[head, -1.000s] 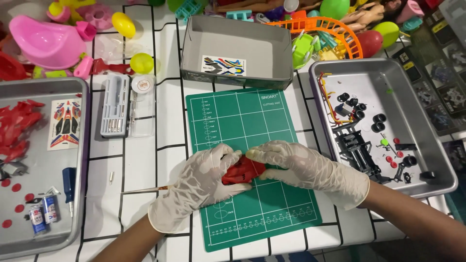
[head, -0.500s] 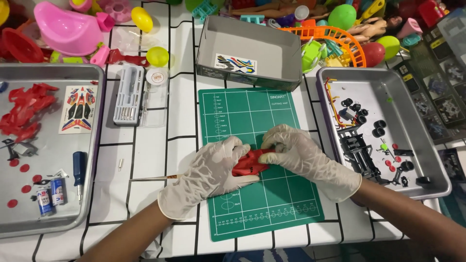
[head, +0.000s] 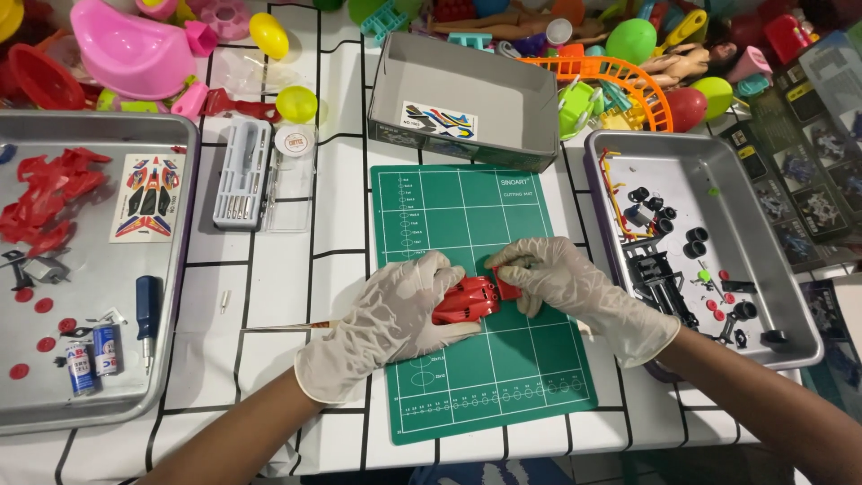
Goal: Assembling the internal components and chassis of a mini 4WD model toy car.
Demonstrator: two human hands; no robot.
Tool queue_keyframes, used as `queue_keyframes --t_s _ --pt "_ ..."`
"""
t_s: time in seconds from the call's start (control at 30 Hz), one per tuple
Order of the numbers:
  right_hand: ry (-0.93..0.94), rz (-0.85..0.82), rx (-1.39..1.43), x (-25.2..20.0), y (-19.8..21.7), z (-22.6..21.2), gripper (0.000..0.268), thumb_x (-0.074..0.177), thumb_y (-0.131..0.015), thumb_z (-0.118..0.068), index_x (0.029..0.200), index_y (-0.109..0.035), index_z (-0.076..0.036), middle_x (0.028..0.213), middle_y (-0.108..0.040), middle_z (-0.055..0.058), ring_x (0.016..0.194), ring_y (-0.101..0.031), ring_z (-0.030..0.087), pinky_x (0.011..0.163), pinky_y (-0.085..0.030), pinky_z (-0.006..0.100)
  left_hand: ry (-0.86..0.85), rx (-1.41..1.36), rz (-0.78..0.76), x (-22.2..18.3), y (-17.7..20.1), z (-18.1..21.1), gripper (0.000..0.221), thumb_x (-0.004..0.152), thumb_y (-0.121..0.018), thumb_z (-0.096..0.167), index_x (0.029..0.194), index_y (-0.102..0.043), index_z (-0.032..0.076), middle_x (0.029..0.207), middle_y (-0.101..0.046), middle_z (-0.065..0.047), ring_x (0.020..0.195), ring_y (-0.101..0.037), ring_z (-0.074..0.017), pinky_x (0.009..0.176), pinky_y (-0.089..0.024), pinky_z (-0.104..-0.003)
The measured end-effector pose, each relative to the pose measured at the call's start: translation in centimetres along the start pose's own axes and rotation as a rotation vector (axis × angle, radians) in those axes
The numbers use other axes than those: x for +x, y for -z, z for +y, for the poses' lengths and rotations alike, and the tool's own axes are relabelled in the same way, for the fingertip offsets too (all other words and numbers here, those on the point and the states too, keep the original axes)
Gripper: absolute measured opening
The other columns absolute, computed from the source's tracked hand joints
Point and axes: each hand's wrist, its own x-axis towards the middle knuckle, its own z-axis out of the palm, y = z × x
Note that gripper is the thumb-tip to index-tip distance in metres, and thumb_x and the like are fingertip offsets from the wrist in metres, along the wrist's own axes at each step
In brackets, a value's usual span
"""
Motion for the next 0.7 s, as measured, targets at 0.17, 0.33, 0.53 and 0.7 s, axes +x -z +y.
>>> queue_keyframes --t_s 0.17,0.33,0.53,0.7 --pt "-0.079 -0.063 -0.020 -1.8 0.4 -2.3 0.047 0.085 -0.072 0.000 0.131 -0.068 0.004 0.083 -0.070 0.024 0.066 -0.076 0.028 0.061 -0.068 0.036 0.023 -0.021 -0.003 0.0 0.3 0.0 0.067 0.081 -0.075 0.059 0.127 -0.058 0.012 0.111 -0.060 -0.008 0.101 -0.070 -0.0393 0.083 -0.058 -0.051" --pt "-0.100 -0.068 0.011 -1.9 0.1 -1.8 0.070 0.071 -0.081 0.011 0.139 -0.063 0.004 0.098 -0.059 0.017 0.075 -0.073 0.025 0.070 -0.070 0.038 -0.003 -0.004 0.008 0.1 -0.1 -0.2 0.068 0.082 -0.075 0.060 0.126 -0.060 0.011 0.110 -0.060 -0.009 0.098 -0.070 -0.0390 0.082 -0.059 -0.050" --pt "0.241 -0.113 -0.199 -1.4 1.8 -1.4 0.059 0.071 -0.086 0.002 0.128 -0.072 -0.001 0.112 -0.064 0.016 0.085 -0.072 0.020 0.079 -0.065 0.036 -0.055 0.040 0.025 -0.1 -0.3 -0.6 0.066 0.083 -0.075 0.058 0.126 -0.061 0.010 0.110 -0.058 -0.010 0.094 -0.070 -0.0403 0.080 -0.059 -0.051" --pt "0.373 -0.117 -0.304 -1.9 1.2 -2.2 0.047 0.078 -0.083 -0.005 0.125 -0.075 -0.006 0.109 -0.077 0.016 0.098 -0.074 0.026 0.091 -0.062 0.041 -0.102 0.054 0.049 0.0 -0.7 -1.0 0.066 0.084 -0.074 0.058 0.126 -0.061 0.009 0.109 -0.055 -0.008 0.093 -0.071 -0.0378 0.079 -0.060 -0.049"
